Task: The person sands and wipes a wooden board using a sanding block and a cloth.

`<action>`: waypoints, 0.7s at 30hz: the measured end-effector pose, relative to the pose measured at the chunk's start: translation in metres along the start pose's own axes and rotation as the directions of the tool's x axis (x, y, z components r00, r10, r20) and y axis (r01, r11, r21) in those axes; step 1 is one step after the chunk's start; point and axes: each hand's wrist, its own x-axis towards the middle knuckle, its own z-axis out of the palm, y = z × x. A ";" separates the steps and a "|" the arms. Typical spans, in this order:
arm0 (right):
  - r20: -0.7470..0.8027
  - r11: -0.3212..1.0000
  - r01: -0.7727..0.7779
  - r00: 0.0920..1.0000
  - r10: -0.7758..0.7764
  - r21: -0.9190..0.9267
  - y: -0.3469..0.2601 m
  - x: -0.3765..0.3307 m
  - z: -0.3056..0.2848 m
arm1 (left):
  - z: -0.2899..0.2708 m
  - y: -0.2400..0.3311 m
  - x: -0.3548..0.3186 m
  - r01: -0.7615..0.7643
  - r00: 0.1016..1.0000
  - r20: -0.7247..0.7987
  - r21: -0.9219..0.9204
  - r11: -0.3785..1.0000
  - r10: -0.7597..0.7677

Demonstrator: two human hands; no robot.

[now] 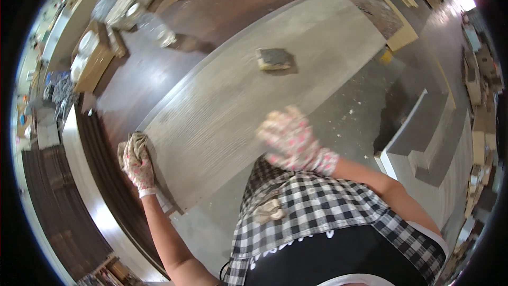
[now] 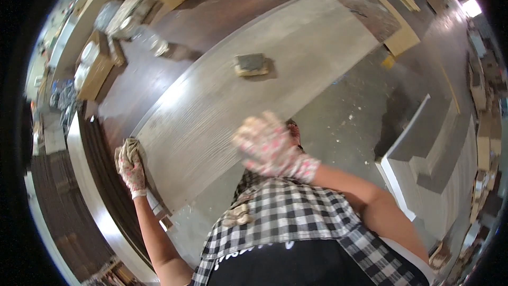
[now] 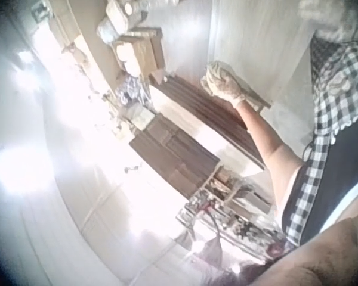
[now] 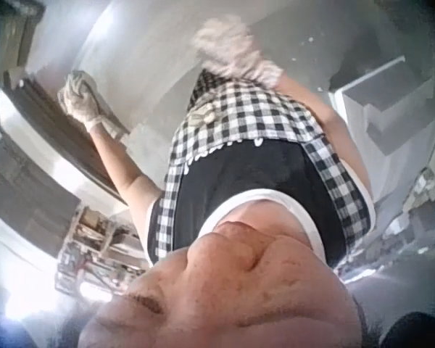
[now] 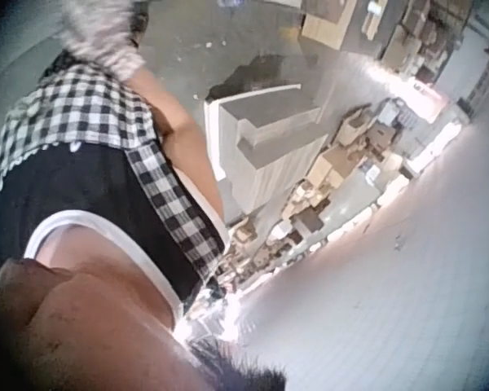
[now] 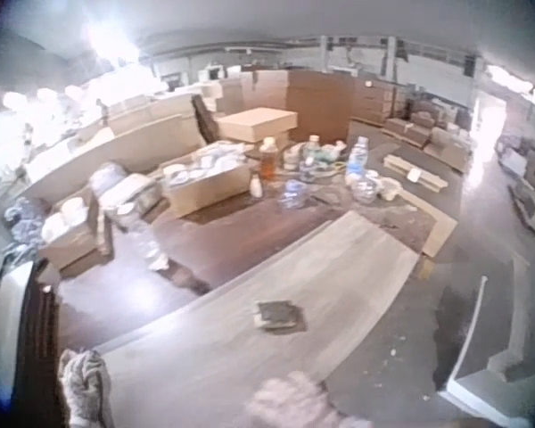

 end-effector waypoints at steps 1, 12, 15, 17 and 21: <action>-0.022 0.995 -0.028 0.999 0.026 -0.098 0.009 0.000 -0.001 | 0.005 -0.010 -0.004 0.037 0.999 -0.028 -0.068 0.997 -0.039; 0.075 0.860 0.474 0.866 -0.494 0.190 -0.179 0.076 0.103 | 0.002 -0.002 0.002 0.013 0.999 -0.045 -0.089 0.996 -0.017; 0.130 0.679 0.713 0.667 -0.733 0.174 -0.229 0.093 0.140 | 0.000 -0.005 0.003 0.007 1.000 0.004 -0.079 0.997 -0.007; 0.104 0.684 0.720 0.676 -0.730 0.121 -0.238 0.095 0.148 | 0.002 -0.009 0.003 0.021 0.999 0.034 -0.109 0.994 -0.017; 0.008 0.832 0.513 0.850 -0.526 0.211 -0.179 0.074 0.123 | 0.009 -0.006 0.001 0.026 0.999 -0.018 -0.125 0.992 -0.028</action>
